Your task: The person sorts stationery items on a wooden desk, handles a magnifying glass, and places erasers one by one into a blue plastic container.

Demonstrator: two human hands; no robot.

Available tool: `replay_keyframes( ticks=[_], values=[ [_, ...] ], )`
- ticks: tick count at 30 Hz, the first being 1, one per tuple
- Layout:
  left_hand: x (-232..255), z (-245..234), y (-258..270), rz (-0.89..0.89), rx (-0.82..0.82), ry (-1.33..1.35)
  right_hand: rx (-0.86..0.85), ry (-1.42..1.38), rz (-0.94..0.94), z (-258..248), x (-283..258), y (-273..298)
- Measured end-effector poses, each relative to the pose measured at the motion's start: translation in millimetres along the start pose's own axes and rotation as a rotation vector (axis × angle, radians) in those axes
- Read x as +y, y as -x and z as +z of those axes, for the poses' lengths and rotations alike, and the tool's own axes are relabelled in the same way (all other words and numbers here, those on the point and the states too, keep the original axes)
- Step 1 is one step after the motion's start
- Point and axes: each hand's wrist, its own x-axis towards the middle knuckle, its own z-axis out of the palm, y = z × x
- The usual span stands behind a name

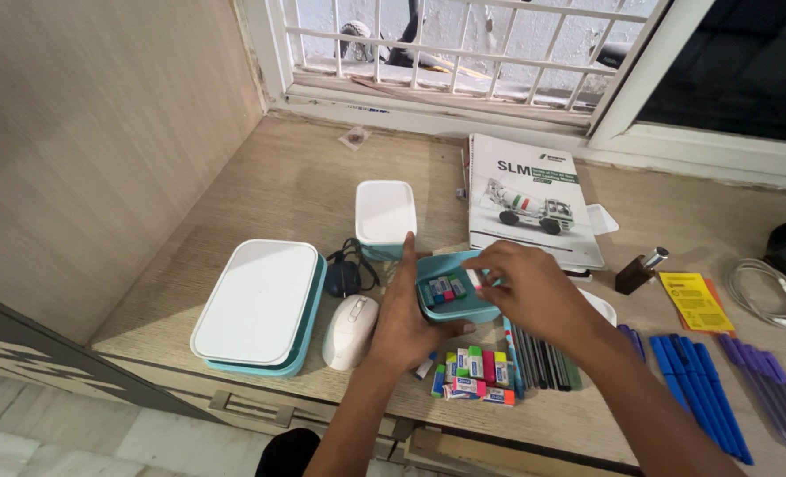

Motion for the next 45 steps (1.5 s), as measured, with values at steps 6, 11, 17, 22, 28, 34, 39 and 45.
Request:
replay_keyframes(
  ticks=[6, 11, 17, 22, 28, 34, 39, 45],
  values=[
    [-2.4, -0.3, 1.5, 0.01, 0.009, 0.039, -0.06, 0.232, 0.038, 19.4, 5.7, -23.7],
    [-2.1, -0.8, 0.8, 0.024, 0.005, 0.042, -0.02, 0.259, 0.009, 30.7, 14.6, -24.8],
    [0.2, -3.9, 0.9, 0.017, 0.003, 0.042, 0.017, 0.344, 0.016, 44.4, 24.6, -32.7],
    [0.8, -3.6, 0.3, 0.016, -0.001, 0.046, -0.047, 0.371, 0.05, 47.0, 24.9, -37.0],
    [0.6, -4.7, 0.8, 0.007, -0.015, 0.06, -0.11, 0.416, 0.105, 46.2, 23.1, -43.5],
    [0.1, -3.6, -1.5, -0.011, -0.015, 0.007, -0.076, 0.366, 0.11, 49.4, 32.9, -50.3],
    [0.0, -4.1, -1.0, -0.029, -0.016, 0.024, -0.105, 0.297, 0.165, 48.6, 30.1, -45.8],
    [0.0, -4.3, -0.3, -0.009, -0.01, 0.038, -0.03, 0.324, 0.133, 52.3, 30.6, -43.1]
  ],
)
